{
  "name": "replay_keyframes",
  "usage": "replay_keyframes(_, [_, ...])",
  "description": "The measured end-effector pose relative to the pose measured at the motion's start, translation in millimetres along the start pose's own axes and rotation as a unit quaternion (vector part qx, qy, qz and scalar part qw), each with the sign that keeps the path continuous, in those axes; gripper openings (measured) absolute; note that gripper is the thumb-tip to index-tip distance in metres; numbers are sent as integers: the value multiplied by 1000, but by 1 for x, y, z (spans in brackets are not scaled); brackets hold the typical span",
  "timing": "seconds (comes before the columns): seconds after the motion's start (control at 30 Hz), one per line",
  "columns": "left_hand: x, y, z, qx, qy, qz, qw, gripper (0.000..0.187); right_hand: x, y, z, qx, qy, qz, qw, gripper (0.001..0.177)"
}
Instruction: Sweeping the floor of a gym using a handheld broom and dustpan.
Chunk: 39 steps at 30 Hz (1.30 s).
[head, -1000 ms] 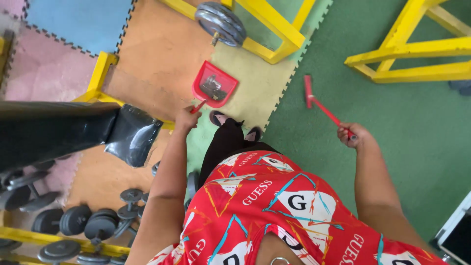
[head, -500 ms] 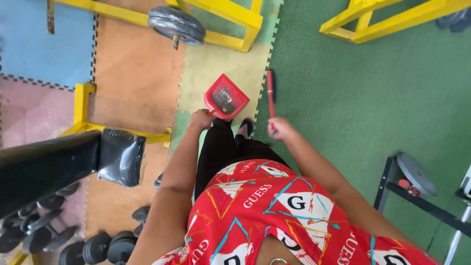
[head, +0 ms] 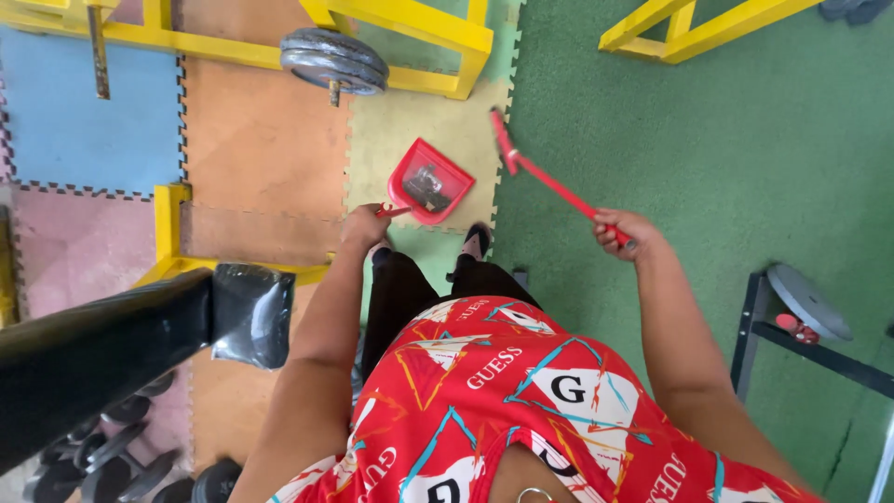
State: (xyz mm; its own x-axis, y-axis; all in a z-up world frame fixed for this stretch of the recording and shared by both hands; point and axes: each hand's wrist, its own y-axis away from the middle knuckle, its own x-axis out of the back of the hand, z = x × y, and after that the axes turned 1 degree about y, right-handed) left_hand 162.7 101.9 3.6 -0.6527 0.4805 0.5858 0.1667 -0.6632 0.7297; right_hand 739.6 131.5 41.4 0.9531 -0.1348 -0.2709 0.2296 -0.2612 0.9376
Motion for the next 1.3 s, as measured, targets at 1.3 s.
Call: replay_keyframes(1.3, [227,-60,-212,-5,-90,-19,996,47,-342,-192,125,20,-168,98,981,14])
